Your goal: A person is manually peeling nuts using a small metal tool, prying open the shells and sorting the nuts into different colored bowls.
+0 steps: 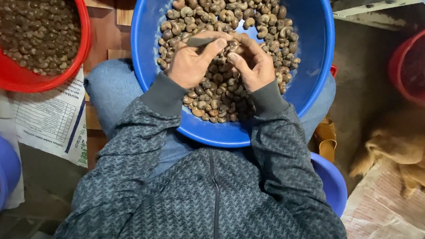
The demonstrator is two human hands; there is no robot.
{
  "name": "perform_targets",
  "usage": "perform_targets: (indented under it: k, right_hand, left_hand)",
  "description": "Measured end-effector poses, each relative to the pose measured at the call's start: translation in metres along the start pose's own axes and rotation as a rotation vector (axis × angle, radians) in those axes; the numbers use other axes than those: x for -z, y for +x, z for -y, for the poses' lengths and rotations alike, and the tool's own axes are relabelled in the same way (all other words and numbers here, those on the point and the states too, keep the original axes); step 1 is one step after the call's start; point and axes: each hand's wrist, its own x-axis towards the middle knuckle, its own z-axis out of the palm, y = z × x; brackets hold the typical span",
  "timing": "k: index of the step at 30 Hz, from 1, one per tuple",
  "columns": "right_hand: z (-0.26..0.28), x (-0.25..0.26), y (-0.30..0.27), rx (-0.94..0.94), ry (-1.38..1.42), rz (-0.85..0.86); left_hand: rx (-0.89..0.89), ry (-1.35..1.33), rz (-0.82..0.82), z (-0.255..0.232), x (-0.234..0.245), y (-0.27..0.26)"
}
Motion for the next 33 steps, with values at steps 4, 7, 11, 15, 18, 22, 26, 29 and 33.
perform_targets:
  k: [4, 7, 11, 15, 18, 22, 26, 29, 33]
  right_hand:
    - [-0.006, 0.000, 0.001, 0.014, -0.010, -0.025]
    - [-0.006, 0.000, 0.001, 0.049, -0.094, -0.025]
    - [0.000, -0.003, 0.000, 0.042, -0.107, -0.024]
    - [0.014, -0.006, -0.001, 0.057, -0.174, -0.039]
    - [0.012, -0.004, -0.005, 0.058, -0.177, -0.041]
    - [0.020, 0.012, -0.011, 0.045, -0.159, -0.093]
    - [0.043, 0.039, -0.038, 0.127, -0.288, -0.321]
    - [0.074, 0.063, -0.068, 0.110, -0.266, -0.611]
    - [0.050, 0.145, -0.142, -0.030, -0.138, -0.811]
  left_hand:
    - [-0.006, -0.042, -0.002, -0.005, -0.004, -0.001]
    - [-0.001, 0.004, -0.007, -0.007, -0.001, -0.001]
    - [0.010, -0.022, -0.026, -0.008, -0.003, -0.002]
    - [0.063, 0.067, -0.039, -0.017, -0.008, -0.003]
    - [0.067, 0.078, -0.034, -0.004, 0.006, -0.006]
    - [0.132, 0.094, -0.050, 0.000, 0.008, -0.005]
    - [0.186, -0.017, -0.038, 0.012, 0.009, -0.003]
    - [0.259, -0.065, -0.056, 0.010, 0.008, 0.000]
    - [0.338, -0.172, -0.033, 0.002, 0.007, 0.002]
